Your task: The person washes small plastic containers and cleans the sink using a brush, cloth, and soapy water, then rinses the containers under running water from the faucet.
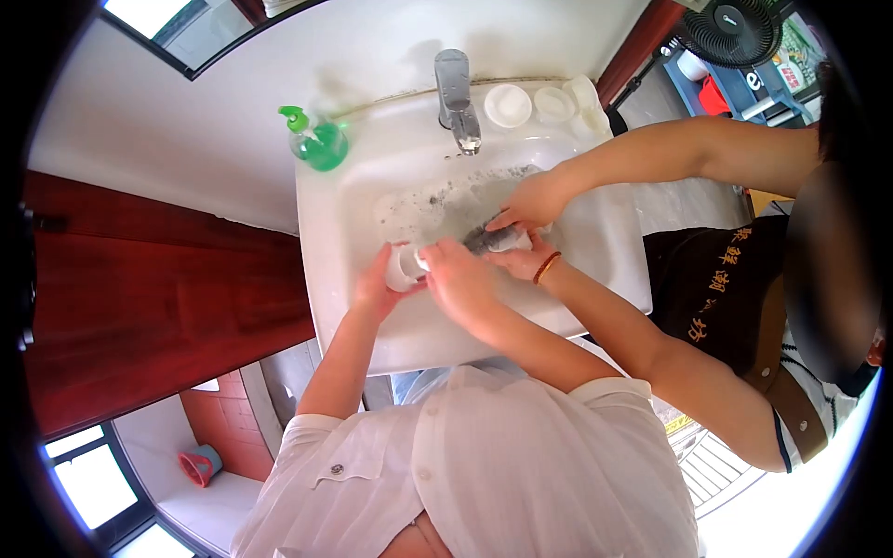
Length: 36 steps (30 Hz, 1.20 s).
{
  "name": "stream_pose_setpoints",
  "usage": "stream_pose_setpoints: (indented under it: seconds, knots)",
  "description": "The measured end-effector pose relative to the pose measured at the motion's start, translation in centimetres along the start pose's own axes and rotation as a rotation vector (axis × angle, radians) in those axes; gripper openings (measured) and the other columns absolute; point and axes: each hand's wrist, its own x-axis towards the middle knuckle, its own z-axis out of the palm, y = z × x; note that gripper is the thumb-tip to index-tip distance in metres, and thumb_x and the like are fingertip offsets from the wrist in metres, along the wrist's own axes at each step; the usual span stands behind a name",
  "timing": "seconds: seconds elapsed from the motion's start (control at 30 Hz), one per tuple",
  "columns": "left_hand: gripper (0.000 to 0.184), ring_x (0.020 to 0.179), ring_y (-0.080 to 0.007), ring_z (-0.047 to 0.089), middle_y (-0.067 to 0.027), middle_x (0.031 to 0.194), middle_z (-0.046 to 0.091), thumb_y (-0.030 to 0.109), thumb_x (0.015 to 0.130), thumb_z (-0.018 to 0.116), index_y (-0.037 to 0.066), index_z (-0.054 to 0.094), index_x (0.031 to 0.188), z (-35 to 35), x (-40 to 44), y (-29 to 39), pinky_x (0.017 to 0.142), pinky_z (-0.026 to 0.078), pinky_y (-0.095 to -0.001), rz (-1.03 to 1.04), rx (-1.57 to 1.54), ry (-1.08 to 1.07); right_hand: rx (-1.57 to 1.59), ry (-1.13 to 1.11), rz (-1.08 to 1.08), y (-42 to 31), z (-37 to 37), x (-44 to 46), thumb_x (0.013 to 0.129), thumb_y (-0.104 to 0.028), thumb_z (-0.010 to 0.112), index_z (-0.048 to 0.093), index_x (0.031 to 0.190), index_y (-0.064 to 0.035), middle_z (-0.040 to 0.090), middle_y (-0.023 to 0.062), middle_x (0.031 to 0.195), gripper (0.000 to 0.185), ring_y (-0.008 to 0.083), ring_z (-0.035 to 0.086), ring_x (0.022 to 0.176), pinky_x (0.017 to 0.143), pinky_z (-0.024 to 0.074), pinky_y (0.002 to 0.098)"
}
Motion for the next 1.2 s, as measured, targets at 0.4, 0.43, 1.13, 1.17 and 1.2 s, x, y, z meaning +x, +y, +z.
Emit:
stream_pose_setpoints:
  seconds: [0.4, 0.43, 1.13, 1.17, 1.2]
  knots:
    - [0.034, 0.086, -0.0161, 0.053, -0.0037, 0.095, 0.055, 0.037, 0.086, 0.046, 0.014, 0.057, 0.108, -0.6, 3.2, -0.7, 0.065, 0.045, -0.0331, -0.115, 0.061, -0.096, -0.021, -0.046, -0.002, 1.9, 4.5, -0.2, 0.067, 0.0, 0.059, 0.056, 0.084, -0.0063, 0.053, 0.0075, 0.087, 0.018, 0.027, 0.054, 0.082, 0.068, 0.0472, 0.0363]
    - [0.034, 0.084, -0.0158, 0.053, -0.0031, 0.094, 0.055, 0.037, 0.085, 0.047, 0.014, 0.057, 0.108, -0.5, 3.4, -0.5, 0.062, 0.045, -0.0325, -0.108, 0.078, -0.097, 0.014, -0.091, 0.014, 2.0, 4.8, -0.1, 0.066, 0.002, 0.058, 0.057, 0.085, -0.0071, 0.053, 0.0062, 0.087, 0.021, 0.0274, 0.054, 0.081, 0.067, 0.0469, 0.0372]
    - [0.045, 0.114, -0.0331, 0.041, -0.0161, 0.125, 0.039, 0.032, 0.075, 0.062, 0.015, 0.053, 0.115, 1.6, 9.7, -4.0, 0.088, 0.042, -0.0424, 0.619, 1.765, -0.038, -0.105, -0.415, 0.465, 13.9, 8.3, 2.6, 0.074, -0.012, 0.056, 0.061, 0.089, -0.0032, 0.063, 0.0169, 0.082, 0.018, 0.0322, 0.061, 0.082, 0.072, 0.0474, 0.0432]
    - [0.045, 0.114, -0.0331, 0.041, -0.0161, 0.125, 0.039, 0.032, 0.075, 0.062, 0.015, 0.053, 0.115, 1.9, 10.0, -3.8, 0.088, 0.042, -0.0424, 0.617, 1.765, -0.052, -0.105, -0.414, 0.478, 14.6, 8.9, 2.8, 0.074, -0.012, 0.056, 0.061, 0.089, -0.0032, 0.063, 0.0169, 0.082, 0.018, 0.0322, 0.061, 0.082, 0.072, 0.0474, 0.0432]
    - [0.045, 0.111, -0.033, 0.043, -0.0161, 0.122, 0.042, 0.034, 0.075, 0.061, 0.015, 0.053, 0.115, 1.8, 10.3, -3.4, 0.088, 0.043, -0.0424, 0.604, 1.698, 0.117, -0.11, -0.319, 0.463, 14.9, 9.6, 3.0, 0.074, -0.014, 0.057, 0.061, 0.09, -0.0039, 0.063, 0.0175, 0.082, 0.02, 0.033, 0.061, 0.081, 0.071, 0.0478, 0.0433]
